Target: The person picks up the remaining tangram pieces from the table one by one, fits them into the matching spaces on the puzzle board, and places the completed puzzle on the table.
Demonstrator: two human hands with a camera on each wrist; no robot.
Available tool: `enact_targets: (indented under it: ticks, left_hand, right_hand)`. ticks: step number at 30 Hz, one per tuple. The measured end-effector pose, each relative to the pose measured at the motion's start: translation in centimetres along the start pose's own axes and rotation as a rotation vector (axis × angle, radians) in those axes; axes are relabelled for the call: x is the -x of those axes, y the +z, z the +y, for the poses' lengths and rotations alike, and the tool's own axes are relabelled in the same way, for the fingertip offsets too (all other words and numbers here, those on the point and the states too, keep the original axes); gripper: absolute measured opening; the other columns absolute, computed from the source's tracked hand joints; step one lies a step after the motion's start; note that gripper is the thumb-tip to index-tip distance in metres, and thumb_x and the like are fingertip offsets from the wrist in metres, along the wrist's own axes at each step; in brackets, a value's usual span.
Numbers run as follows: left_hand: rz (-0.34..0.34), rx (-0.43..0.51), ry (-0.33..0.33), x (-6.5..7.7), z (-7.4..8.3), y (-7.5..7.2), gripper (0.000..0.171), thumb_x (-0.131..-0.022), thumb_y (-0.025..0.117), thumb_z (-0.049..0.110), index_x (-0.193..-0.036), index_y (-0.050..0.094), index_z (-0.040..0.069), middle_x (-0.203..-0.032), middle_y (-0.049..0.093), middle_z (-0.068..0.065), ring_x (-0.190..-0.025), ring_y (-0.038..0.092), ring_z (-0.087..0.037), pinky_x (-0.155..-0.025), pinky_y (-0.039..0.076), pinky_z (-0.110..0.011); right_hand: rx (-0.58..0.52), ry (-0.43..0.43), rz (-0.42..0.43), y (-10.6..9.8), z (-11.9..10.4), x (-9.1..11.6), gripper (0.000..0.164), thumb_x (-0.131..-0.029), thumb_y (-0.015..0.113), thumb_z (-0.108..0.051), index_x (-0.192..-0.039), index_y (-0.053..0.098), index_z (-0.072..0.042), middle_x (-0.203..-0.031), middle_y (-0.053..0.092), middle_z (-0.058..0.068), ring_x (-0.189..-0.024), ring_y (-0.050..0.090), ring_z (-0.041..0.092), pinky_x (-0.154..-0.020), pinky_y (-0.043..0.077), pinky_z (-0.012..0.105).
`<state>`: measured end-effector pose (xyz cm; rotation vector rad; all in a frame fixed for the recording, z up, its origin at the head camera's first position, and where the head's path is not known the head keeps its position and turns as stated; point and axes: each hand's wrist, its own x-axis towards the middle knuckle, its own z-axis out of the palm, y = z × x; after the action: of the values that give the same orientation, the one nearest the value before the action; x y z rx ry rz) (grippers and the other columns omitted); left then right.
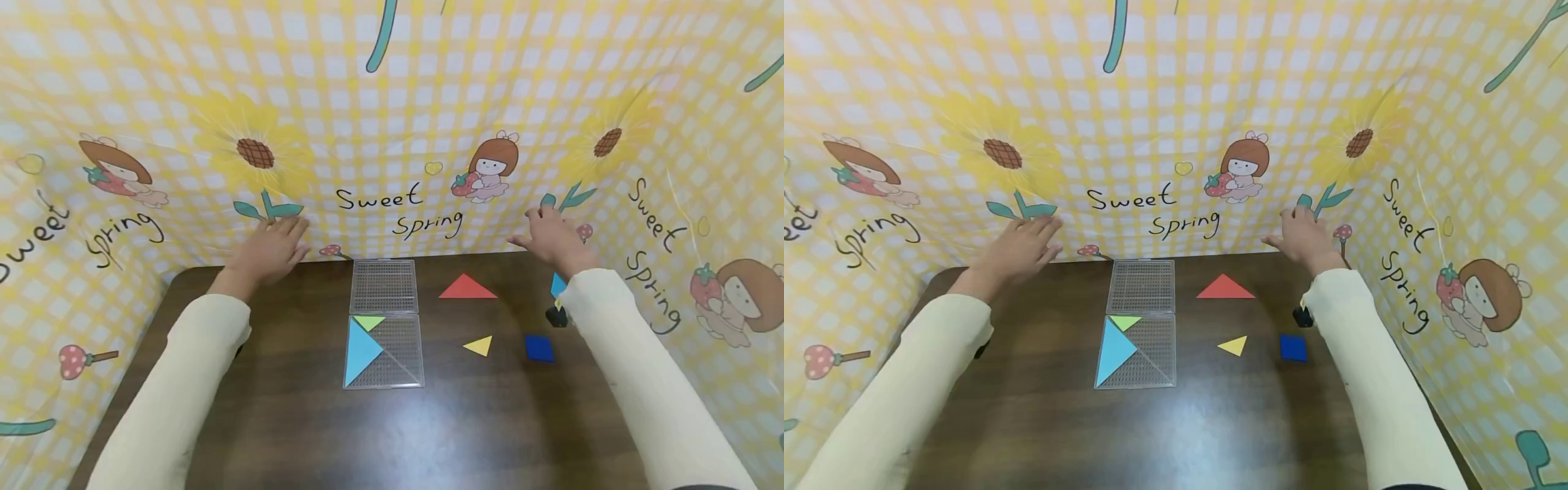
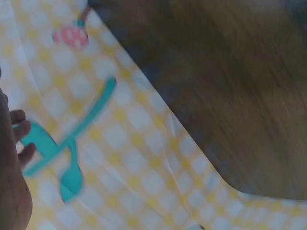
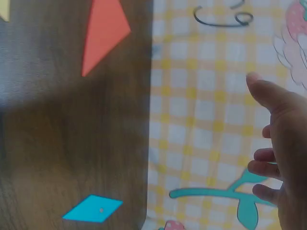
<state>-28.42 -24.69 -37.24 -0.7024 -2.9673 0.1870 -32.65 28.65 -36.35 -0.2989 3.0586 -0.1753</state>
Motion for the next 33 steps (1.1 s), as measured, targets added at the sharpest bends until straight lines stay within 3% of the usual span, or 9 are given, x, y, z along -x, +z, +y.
enact_targets:
  ticks: [5, 9, 15, 21, 26, 33]
  left_hand:
    - [-0.008, 0.108, 0.066, 0.6, 3.0, 1.2, 0.066, -0.102, 0.031, 0.050, -0.154, 0.018, 0.011, -0.159, 0.020, -0.017, -0.145, 0.021, -0.036, -0.113, 0.021, -0.059]
    - [-0.006, 0.131, 0.138, 1.7, 5.1, 1.9, 0.067, -0.102, 0.032, 0.052, -0.155, 0.019, 0.014, -0.161, 0.017, -0.012, -0.147, 0.019, -0.031, -0.115, 0.019, -0.056]
    - [-0.050, 0.148, 0.204, 3.6, 7.4, 3.4, 0.066, -0.102, 0.033, 0.050, -0.155, 0.016, 0.015, -0.162, 0.013, -0.010, -0.149, 0.012, -0.029, -0.117, 0.015, -0.054]
    - [-0.050, 0.158, 0.260, 5.5, 9.4, 5.0, 0.069, -0.102, 0.041, 0.045, -0.155, 0.017, 0.009, -0.161, 0.014, -0.010, -0.149, 0.017, -0.028, -0.117, 0.020, -0.053]
    - [-0.079, 0.208, 0.312, 7.0, 11.1, 6.0, 0.075, -0.099, 0.047, 0.047, -0.155, 0.016, 0.008, -0.162, 0.012, -0.007, -0.149, 0.017, -0.024, -0.116, 0.024, -0.052]
    - [-0.084, 0.291, 0.389, 8.4, 12.7, 7.6, 0.079, -0.093, 0.061, 0.040, -0.153, 0.023, 0.006, -0.159, 0.023, -0.011, -0.148, 0.021, -0.027, -0.115, 0.026, -0.051]
  right_hand:
    - [-0.030, -0.050, 0.047, 1.2, -0.9, 0.0, 0.079, -0.092, 0.053, -0.057, -0.139, 0.037, 0.004, -0.131, 0.039, 0.029, -0.115, 0.044, 0.045, -0.095, 0.039, 0.057]
    - [-0.081, -0.085, 0.065, 2.3, -1.7, 0.0, 0.073, -0.091, 0.057, -0.053, -0.135, 0.041, 0.003, -0.125, 0.043, 0.025, -0.110, 0.047, 0.041, -0.093, 0.041, 0.054]
    - [-0.158, -0.106, 0.010, 4.3, -3.3, 0.3, 0.068, -0.091, 0.060, -0.050, -0.133, 0.043, 0.001, -0.127, 0.044, 0.022, -0.116, 0.045, 0.040, -0.097, 0.040, 0.053]
    - [-0.225, -0.130, -0.033, 6.0, -4.4, 0.5, 0.063, -0.091, 0.062, -0.045, -0.132, 0.045, -0.001, -0.127, 0.045, 0.020, -0.115, 0.047, 0.038, -0.097, 0.042, 0.052]
    - [-0.217, -0.152, -0.068, 7.3, -4.7, 0.9, 0.060, -0.092, 0.062, -0.042, -0.133, 0.047, -0.001, -0.128, 0.048, 0.019, -0.117, 0.048, 0.037, -0.097, 0.043, 0.051]
    - [-0.268, -0.143, -0.111, 9.0, -5.3, 1.0, 0.055, -0.090, 0.067, -0.028, -0.131, 0.049, 0.003, -0.129, 0.048, 0.021, -0.122, 0.045, 0.039, -0.099, 0.043, 0.051]
